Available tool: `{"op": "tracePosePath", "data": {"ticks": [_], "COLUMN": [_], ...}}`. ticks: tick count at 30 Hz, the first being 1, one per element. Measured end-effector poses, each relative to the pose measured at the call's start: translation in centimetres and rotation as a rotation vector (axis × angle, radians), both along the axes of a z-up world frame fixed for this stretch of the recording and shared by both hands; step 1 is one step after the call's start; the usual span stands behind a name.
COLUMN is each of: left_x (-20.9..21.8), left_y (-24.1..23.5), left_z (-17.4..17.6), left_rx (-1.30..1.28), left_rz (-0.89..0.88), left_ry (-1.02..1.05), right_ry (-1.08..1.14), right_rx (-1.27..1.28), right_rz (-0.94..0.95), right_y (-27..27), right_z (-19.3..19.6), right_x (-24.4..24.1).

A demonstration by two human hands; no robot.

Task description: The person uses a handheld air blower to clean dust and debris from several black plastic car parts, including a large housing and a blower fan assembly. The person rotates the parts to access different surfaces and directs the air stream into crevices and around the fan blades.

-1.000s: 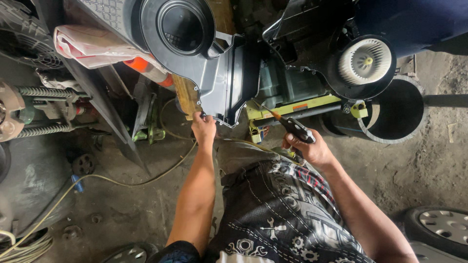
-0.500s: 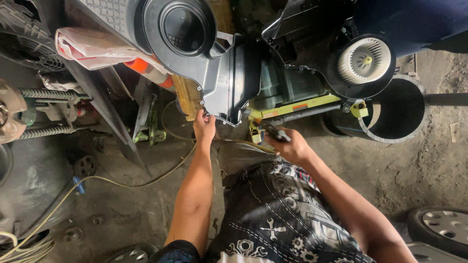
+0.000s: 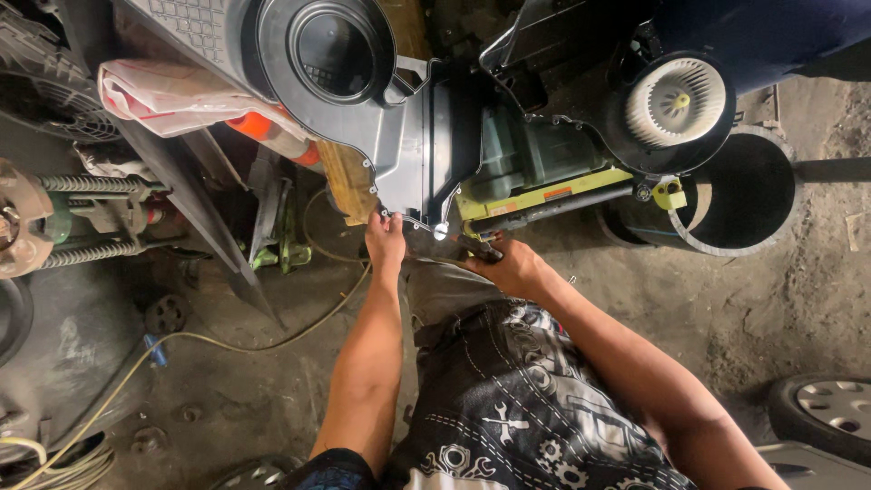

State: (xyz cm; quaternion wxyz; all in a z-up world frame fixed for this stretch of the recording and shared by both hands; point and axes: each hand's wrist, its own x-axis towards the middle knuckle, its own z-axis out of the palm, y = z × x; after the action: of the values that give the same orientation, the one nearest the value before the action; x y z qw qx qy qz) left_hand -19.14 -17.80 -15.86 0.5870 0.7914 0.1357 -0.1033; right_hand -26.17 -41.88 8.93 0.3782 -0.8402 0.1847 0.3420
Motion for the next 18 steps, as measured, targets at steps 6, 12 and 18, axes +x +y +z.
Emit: {"op": "tracePosePath", "data": {"ticks": [6, 12, 18], "left_x": [-0.1, -0.5, -0.8], "left_y": [-0.5, -0.6, -1.7], "left_z": [1.5, -0.1, -1.2], "left_rx": [-0.085, -0.197, -0.201], "left_rz": [0.038, 0.001, -0.040], "left_ry": [-0.032, 0.115, 0.202], "right_ry": [0.052, -0.266, 0.045], "right_rx": [0.004, 0.073, -0.016], "right_rz": [-0.002, 0.058, -0.022], "right_y": [0.2, -0.6, -1.7], "right_z": [-0.4, -0.9, -0.7], "right_x": [-0.1, -0.4, -2.2]}}
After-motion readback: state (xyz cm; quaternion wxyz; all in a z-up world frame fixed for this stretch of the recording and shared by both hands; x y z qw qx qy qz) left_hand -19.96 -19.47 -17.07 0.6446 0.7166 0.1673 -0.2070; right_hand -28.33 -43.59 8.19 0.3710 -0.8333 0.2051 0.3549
